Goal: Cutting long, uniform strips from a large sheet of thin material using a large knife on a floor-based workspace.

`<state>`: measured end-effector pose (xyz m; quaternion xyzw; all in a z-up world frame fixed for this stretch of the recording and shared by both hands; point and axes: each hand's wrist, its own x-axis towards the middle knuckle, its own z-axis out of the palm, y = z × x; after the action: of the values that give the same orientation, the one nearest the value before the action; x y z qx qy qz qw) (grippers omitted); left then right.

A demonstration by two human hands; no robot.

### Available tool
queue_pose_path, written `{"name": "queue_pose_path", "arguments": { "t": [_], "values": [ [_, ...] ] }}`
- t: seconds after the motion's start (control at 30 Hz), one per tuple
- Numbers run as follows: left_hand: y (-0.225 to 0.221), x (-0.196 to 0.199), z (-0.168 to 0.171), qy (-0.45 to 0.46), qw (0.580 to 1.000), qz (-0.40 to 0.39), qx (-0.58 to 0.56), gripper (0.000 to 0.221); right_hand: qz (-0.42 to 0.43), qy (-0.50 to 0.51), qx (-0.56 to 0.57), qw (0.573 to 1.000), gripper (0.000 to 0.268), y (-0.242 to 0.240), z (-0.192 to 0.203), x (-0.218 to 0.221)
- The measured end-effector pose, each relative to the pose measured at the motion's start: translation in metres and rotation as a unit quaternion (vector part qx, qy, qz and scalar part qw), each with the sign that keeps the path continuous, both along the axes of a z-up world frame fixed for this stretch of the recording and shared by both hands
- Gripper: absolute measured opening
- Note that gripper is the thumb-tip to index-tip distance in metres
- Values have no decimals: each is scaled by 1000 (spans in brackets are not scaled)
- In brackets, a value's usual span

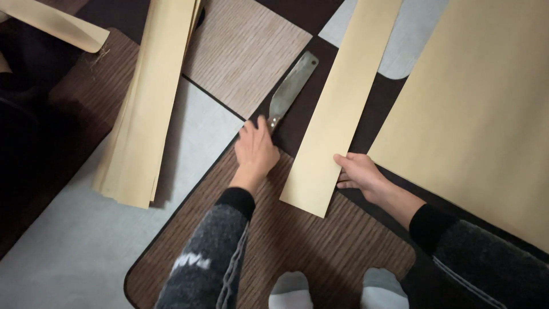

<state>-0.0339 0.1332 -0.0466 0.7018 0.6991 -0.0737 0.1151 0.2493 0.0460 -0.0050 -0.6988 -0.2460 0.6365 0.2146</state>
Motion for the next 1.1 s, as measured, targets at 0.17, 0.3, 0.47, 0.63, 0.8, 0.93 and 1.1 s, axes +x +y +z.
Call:
{"name": "queue_pose_path", "arguments": {
  "t": [0.17, 0.3, 0.47, 0.63, 0.8, 0.93, 1.1],
  "values": [
    [-24, -10, 7, -9, 1000, 24, 13, 58, 23, -8, 9, 1000, 63, -4, -7, -1],
    [-48, -15, 47, -30, 999, 13, 38, 43, 138, -163, 74, 974, 51, -1, -35, 10],
    [-87, -37, 57, -78, 994, 47, -53, 46, 77, -134, 59, 986, 44, 5, -4, 11],
    [-113, -36, 85, -21, 995, 54, -82, 47, 94, -119, 48, 987, 39, 7, -7, 16],
    [-142, -58, 70, -162, 982, 100, 9, 38, 149, -146, 67, 976, 40, 7, -17, 19],
    [-193, -63, 75, -193, 976, 97, 27, 51, 158, -160, 56, 973, 41, 7, -16, 22],
    [-266, -62, 82, -230, 970, 47, 59, 40, 219, -176, 19, 959, 33, 12, 24, 13]
  ]
}}
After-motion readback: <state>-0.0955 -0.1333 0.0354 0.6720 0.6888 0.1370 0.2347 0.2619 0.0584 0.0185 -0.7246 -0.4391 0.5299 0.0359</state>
